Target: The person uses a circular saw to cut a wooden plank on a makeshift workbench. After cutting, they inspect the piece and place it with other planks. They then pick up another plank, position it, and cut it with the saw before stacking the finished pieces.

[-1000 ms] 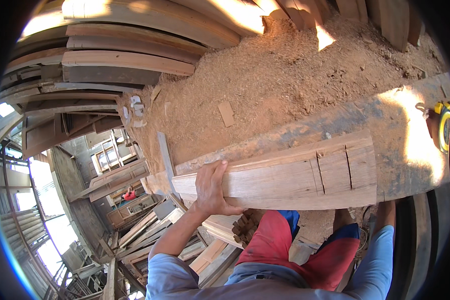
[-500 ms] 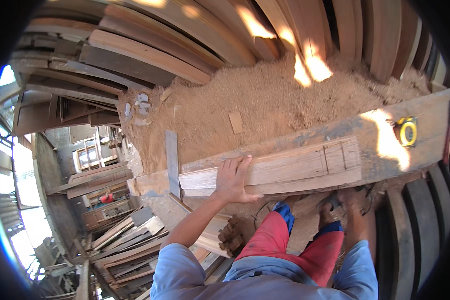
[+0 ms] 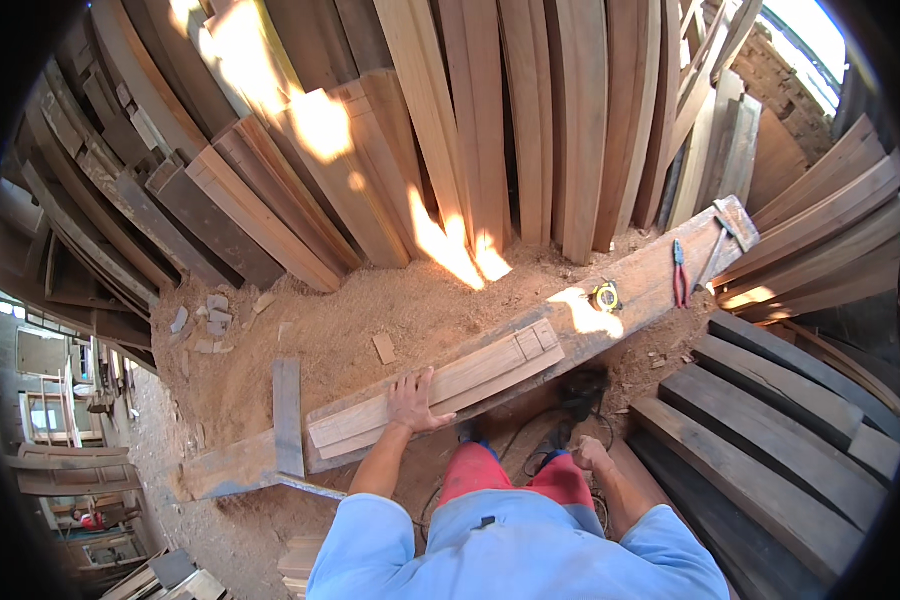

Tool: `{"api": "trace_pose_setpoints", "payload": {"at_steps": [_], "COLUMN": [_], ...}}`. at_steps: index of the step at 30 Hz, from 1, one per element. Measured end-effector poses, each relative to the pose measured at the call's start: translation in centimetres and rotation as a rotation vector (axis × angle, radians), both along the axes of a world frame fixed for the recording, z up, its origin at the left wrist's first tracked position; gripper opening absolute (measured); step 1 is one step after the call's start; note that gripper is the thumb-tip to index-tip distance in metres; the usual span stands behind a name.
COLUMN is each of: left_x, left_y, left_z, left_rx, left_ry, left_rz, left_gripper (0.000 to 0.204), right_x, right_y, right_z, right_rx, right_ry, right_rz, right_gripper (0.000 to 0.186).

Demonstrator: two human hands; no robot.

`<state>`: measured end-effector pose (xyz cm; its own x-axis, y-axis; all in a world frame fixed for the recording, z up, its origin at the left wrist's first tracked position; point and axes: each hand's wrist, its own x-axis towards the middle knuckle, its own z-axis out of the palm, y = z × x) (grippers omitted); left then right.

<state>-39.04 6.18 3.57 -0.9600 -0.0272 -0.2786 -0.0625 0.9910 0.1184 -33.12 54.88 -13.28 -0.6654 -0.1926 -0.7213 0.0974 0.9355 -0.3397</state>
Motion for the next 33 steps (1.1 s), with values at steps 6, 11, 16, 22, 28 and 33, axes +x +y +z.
{"api": "trace_pose_setpoints", "payload": {"at_steps": [6,11,16,22,28,33], "left_x": [0.8,0.6,0.0,-1.0,-0.7,-0.2], "left_y": [-0.8,-1.4,-2.7,-2.4,-3.5,-4.2], "left_z": [-1.6,0.0,0.3,0.9,-0.4,-1.9], "left_rx": [0.017,0.011,0.059,0.134,0.25,0.263], "left_ry": [-0.064,-0.104,-0.299,-0.387,-0.29,-0.213], "left_rz": [-0.006,-0.094,-0.069,-0.176,-0.151,-0.147], "left_gripper": [0.127,0.135,0.134,0.134,0.106,0.099], "right_x": [1.2,1.8,0.1,-2.2,-6.0,-10.5], "right_y": [0.0,-6.9,-15.4,-18.4,-20.8,-23.0], "right_z": [3.9,5.4,6.2,9.9,12.5,17.5], "right_rx": [0.05,-0.074,-0.161,-0.143,-0.35,-0.378], "right_ry": [0.024,-0.056,0.005,0.006,0.248,0.254], "right_rz": [-0.27,-0.587,-0.556,-0.539,-0.599,-0.395], "right_gripper": [0.023,0.023,0.032,0.04,0.025,0.028]}}
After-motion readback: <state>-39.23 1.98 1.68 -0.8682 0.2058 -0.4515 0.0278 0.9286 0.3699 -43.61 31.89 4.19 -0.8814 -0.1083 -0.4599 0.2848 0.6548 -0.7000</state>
